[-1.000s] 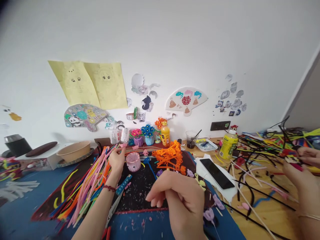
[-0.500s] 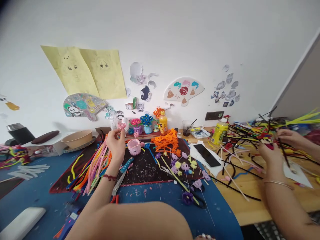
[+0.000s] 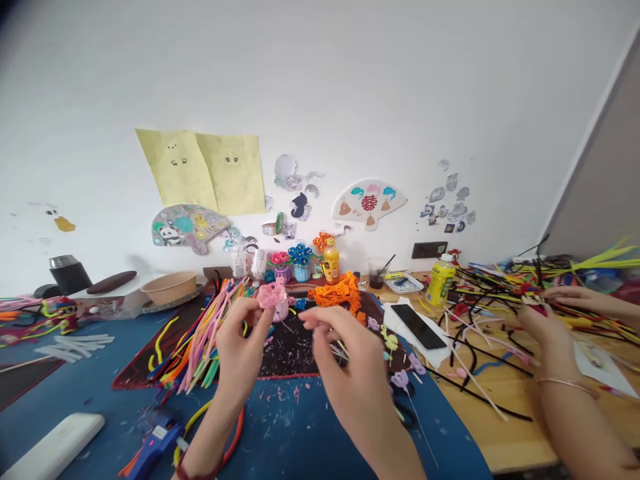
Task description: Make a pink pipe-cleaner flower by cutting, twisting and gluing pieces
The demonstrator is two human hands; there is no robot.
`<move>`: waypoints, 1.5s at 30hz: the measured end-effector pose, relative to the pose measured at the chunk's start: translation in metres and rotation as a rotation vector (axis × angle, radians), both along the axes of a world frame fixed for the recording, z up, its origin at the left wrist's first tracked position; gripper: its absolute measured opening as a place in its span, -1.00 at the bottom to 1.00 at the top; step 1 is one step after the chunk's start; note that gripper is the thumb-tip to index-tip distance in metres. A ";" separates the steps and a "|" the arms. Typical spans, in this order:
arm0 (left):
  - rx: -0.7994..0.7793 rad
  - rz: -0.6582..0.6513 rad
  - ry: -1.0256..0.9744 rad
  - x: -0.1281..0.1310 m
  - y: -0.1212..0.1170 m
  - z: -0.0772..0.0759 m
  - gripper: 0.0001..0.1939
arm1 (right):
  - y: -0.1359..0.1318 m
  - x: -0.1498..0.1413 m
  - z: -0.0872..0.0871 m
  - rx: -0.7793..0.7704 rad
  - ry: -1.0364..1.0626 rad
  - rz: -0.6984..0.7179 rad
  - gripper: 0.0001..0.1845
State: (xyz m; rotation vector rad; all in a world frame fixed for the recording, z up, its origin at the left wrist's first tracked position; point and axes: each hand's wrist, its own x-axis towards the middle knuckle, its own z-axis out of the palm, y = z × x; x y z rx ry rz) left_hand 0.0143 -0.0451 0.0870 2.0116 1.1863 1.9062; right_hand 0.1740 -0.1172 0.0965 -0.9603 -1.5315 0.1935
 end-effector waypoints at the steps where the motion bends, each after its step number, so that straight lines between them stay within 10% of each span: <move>1: -0.004 -0.039 -0.002 0.000 -0.008 -0.005 -0.85 | 0.009 -0.007 -0.009 -0.027 0.000 0.020 -0.75; 9: 0.004 -0.241 -0.014 -0.012 -0.027 -0.047 -0.91 | 0.047 -0.034 -0.064 -0.032 -0.029 0.315 -0.62; 19: -0.071 -0.092 0.177 -0.031 -0.005 -0.047 -0.87 | 0.098 -0.025 -0.080 0.296 0.039 0.230 -0.71; 26: -0.067 -0.052 0.358 -0.014 0.010 -0.056 -0.49 | 0.108 -0.008 -0.100 0.162 0.085 0.174 -0.79; 45: 0.101 -0.012 0.448 -0.013 0.013 -0.075 -0.62 | 0.110 -0.008 -0.103 -0.001 -0.006 0.323 -0.81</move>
